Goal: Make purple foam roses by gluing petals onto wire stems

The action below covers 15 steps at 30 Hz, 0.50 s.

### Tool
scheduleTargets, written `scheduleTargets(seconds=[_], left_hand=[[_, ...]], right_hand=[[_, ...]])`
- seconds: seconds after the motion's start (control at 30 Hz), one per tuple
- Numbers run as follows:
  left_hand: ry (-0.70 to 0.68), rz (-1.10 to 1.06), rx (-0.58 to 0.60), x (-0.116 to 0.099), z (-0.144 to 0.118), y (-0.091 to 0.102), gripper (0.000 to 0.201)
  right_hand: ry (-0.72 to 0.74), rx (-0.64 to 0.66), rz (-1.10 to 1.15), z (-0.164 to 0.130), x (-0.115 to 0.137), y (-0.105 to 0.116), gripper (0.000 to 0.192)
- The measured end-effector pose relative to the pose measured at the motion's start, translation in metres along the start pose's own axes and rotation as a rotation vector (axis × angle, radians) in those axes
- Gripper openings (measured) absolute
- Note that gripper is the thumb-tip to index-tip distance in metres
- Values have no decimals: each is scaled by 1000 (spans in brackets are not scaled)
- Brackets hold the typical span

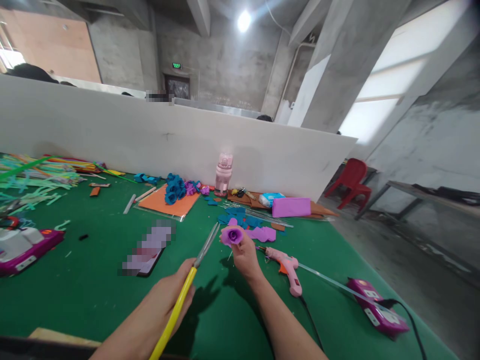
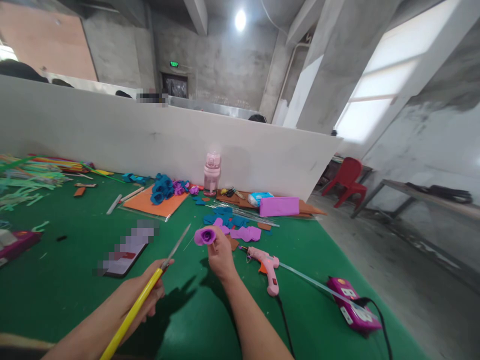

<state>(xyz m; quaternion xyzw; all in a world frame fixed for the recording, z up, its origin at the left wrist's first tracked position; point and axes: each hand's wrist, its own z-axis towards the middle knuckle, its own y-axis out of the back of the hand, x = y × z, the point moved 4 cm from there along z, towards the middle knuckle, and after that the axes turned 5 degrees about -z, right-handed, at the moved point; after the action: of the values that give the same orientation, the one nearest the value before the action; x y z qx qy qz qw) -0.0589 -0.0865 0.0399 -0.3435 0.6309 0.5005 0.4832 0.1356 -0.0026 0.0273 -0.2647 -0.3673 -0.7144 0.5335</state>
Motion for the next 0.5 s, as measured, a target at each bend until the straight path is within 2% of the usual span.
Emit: scheduleTargets(seconds=[0.1, 0.2, 0.5], left_hand=[[-54, 210, 19, -15, -1, 0, 36], [-89, 354, 31, -22, 0, -1, 36], [-103, 463, 94, -18, 3, -10, 29]], right_hand=[[58, 14, -72, 0, 1, -1, 21], [41, 30, -77, -1, 0, -3, 19], [95, 35, -50, -4, 3, -5, 19]])
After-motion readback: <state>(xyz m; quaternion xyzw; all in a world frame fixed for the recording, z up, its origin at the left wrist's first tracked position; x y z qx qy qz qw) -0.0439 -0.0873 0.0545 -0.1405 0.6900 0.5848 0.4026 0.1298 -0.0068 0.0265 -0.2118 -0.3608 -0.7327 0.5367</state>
